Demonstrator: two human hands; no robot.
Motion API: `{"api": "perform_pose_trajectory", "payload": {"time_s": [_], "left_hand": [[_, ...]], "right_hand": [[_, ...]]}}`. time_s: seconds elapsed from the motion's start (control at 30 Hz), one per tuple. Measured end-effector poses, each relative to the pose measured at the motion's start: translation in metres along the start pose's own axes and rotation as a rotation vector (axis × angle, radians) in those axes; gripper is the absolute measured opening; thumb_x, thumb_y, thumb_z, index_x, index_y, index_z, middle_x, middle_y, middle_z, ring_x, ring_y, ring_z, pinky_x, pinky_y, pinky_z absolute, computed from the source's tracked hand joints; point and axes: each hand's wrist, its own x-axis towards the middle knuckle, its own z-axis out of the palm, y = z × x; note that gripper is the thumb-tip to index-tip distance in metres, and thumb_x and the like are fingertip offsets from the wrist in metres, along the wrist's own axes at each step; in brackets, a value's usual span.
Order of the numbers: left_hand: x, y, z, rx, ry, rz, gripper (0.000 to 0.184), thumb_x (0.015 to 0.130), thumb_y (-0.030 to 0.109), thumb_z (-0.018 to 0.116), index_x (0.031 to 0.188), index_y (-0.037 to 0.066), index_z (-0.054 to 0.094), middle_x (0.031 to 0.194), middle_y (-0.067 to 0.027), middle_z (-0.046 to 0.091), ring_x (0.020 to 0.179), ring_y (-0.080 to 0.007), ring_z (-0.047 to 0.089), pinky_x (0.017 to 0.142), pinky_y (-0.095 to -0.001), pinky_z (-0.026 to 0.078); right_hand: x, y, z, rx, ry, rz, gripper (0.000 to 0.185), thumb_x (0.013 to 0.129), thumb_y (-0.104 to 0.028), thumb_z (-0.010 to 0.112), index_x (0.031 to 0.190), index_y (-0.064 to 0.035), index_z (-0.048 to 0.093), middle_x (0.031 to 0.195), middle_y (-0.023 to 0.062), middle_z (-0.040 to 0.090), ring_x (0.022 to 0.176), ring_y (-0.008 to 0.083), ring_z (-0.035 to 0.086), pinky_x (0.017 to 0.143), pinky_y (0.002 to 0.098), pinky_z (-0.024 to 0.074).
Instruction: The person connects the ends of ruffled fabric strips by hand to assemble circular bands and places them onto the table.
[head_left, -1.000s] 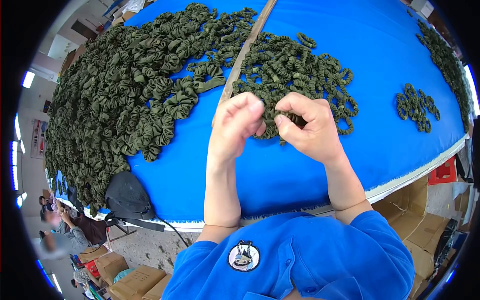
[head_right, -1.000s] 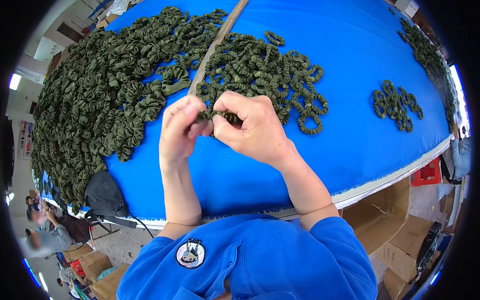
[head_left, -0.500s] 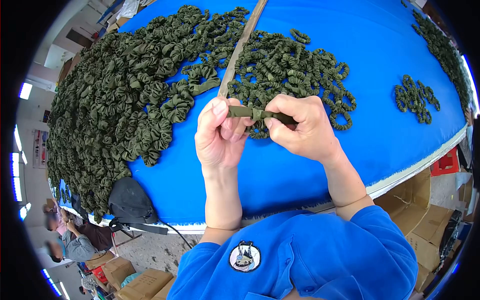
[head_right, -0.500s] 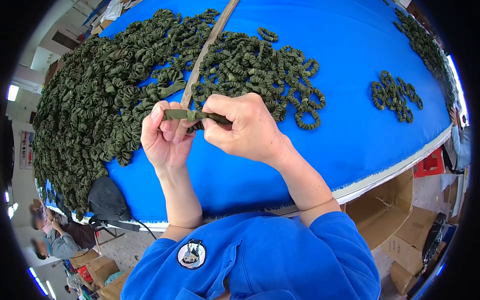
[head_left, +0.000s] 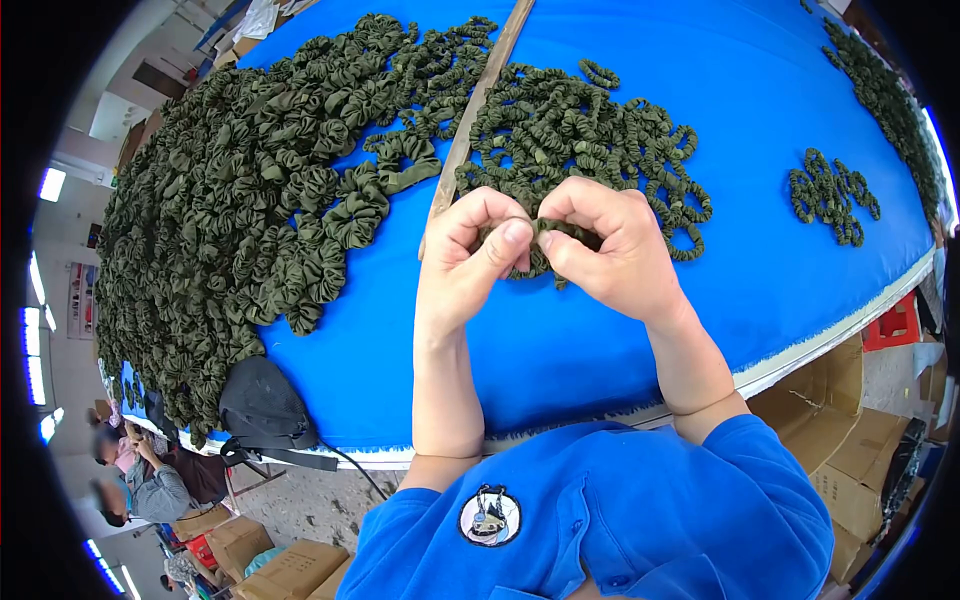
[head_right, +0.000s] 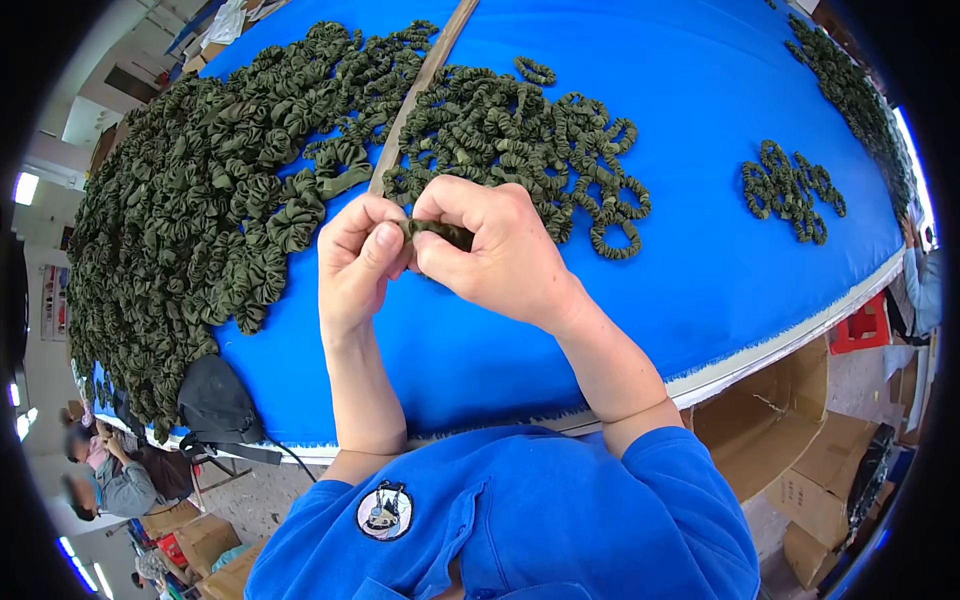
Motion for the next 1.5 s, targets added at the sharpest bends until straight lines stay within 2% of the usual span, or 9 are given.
{"api": "perform_pose_trajectory", "payload": {"time_s": [0.07,0.2,0.4,0.57,0.73,0.9,1.07,1.2,1.5], "left_hand": [[-0.001,-0.001,0.0,0.08,0.016,0.008,0.016,0.089,0.011,0.053,0.076,0.003,0.055,0.055,-0.0001,0.048,0.047,-0.0064,0.041,0.047,-0.0183,0.038],[-0.001,0.003,0.0,0.04,0.075,0.033,0.016,0.089,0.012,0.057,0.076,0.003,0.055,0.056,-0.0003,0.049,0.048,-0.0061,0.042,0.047,-0.017,0.038],[-0.001,0.004,0.002,-0.097,0.146,0.011,0.017,0.089,0.011,0.056,0.075,0.003,0.055,0.056,0.0,0.049,0.049,-0.0059,0.043,0.047,-0.0173,0.038],[-0.002,-0.001,0.006,0.062,0.112,0.045,0.017,0.089,0.01,0.056,0.074,0.004,0.055,0.055,0.0003,0.049,0.048,-0.0054,0.042,0.046,-0.0183,0.038],[-0.001,0.002,0.009,0.115,0.145,0.022,0.017,0.089,0.009,0.056,0.073,0.004,0.055,0.054,0.0013,0.046,0.046,-0.0049,0.039,0.046,-0.019,0.038],[0.0,0.002,0.003,-0.165,0.209,-0.018,0.017,0.089,0.008,0.056,0.073,0.004,0.055,0.053,0.0016,0.045,0.046,-0.0047,0.038,0.045,-0.0189,0.038],[0.001,0.003,0.002,-0.182,0.254,-0.007,0.02,0.091,0.011,0.052,0.072,0.007,0.051,0.053,0.0023,0.045,0.043,-0.0034,0.033,0.042,-0.0161,0.031],[0.002,0.001,0.005,-0.12,0.223,0.046,0.018,0.089,0.007,0.056,0.071,0.004,0.054,0.054,0.001,0.046,0.047,-0.005,0.04,0.046,-0.0185,0.038],[-0.001,0.0,0.012,0.074,0.175,0.048,0.018,0.088,0.007,0.056,0.07,0.004,0.054,0.057,-0.0009,0.049,0.049,-0.0056,0.043,0.047,-0.0182,0.038]], "right_hand": [[0.0,0.001,-0.002,0.001,-0.005,0.01,0.008,0.068,0.005,0.056,0.071,-0.003,0.056,0.054,-0.0014,0.05,0.045,0.0054,0.037,0.042,0.019,0.0281],[0.001,0.011,-0.014,0.41,-0.07,0.242,0.005,0.07,0.001,0.057,0.073,-0.0032,0.057,0.055,-0.0001,0.05,0.047,0.0062,0.041,0.043,0.0184,0.0305],[0.002,0.008,-0.008,0.284,-0.087,0.204,0.005,0.071,0.001,0.058,0.074,-0.0026,0.057,0.056,-0.0003,0.051,0.05,0.0056,0.042,0.044,0.018,0.0308],[0.001,0.006,0.002,0.005,-0.067,0.08,0.005,0.074,0.002,0.058,0.077,-0.0013,0.056,0.063,0.0015,0.055,0.05,0.006,0.042,0.046,0.0174,0.0327],[0.003,0.003,0.002,0.127,-0.038,0.112,0.006,0.073,0.001,0.059,0.078,-0.0016,0.056,0.062,0.0008,0.055,0.05,0.0058,0.042,0.046,0.0182,0.0327],[0.001,0.007,-0.006,-0.046,-0.092,0.113,0.01,0.071,0.002,0.059,0.08,-0.0018,0.057,0.06,0.0003,0.055,0.049,0.0056,0.041,0.046,0.0191,0.0317],[0.0,0.006,-0.003,-0.054,-0.053,0.081,0.01,0.069,0.003,0.058,0.078,-0.002,0.058,0.057,0.0001,0.054,0.048,0.0057,0.04,0.045,0.0198,0.0308],[0.0,0.004,-0.001,-0.067,-0.04,0.063,0.009,0.069,0.004,0.057,0.075,-0.0023,0.059,0.057,-0.0003,0.054,0.047,0.006,0.04,0.044,0.02,0.0304],[0.003,0.008,0.001,0.024,-0.094,0.107,0.009,0.069,0.004,0.057,0.075,-0.0016,0.059,0.059,0.0001,0.057,0.048,0.0063,0.041,0.043,0.0198,0.0307]]}}
